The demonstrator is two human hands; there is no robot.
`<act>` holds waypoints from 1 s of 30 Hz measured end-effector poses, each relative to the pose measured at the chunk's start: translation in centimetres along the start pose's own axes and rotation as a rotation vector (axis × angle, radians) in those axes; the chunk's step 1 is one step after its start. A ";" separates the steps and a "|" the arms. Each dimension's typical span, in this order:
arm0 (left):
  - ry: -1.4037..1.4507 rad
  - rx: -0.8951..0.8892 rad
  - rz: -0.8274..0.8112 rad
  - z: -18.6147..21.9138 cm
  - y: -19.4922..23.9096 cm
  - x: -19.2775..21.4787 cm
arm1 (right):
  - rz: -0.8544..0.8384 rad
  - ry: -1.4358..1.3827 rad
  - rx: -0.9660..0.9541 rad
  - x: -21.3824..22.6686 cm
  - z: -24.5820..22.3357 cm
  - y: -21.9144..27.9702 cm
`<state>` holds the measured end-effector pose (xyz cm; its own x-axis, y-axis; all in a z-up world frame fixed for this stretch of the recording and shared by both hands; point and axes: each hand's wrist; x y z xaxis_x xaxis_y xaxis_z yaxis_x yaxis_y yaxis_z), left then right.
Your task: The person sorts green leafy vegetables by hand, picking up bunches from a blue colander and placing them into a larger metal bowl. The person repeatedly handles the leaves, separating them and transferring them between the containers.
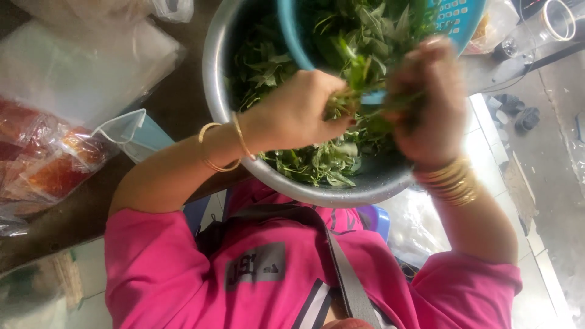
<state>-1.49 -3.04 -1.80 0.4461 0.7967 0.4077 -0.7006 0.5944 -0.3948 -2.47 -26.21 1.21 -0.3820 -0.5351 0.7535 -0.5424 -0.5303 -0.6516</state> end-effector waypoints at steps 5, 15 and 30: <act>-0.128 0.128 -0.048 -0.1 0.1 1.3 | -0.011 -0.518 -0.361 0.3 3.1 0.7; -0.337 0.191 -0.111 0.3 0.6 1.9 | -0.425 -0.368 -0.143 0.1 -0.3 -0.4; -0.327 0.183 -0.212 1.5 0.7 3.3 | -0.526 -0.773 -0.151 0.2 0.5 -1.9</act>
<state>-1.32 -0.10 0.47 0.4115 0.5648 0.7153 -0.7128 0.6886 -0.1336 -1.16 -25.61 2.59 0.5114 -0.5673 0.6455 -0.6155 -0.7660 -0.1856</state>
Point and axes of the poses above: each hand's wrist, its own y-axis away from the middle knuckle, its own x-axis out of the back of the hand, z = x × y
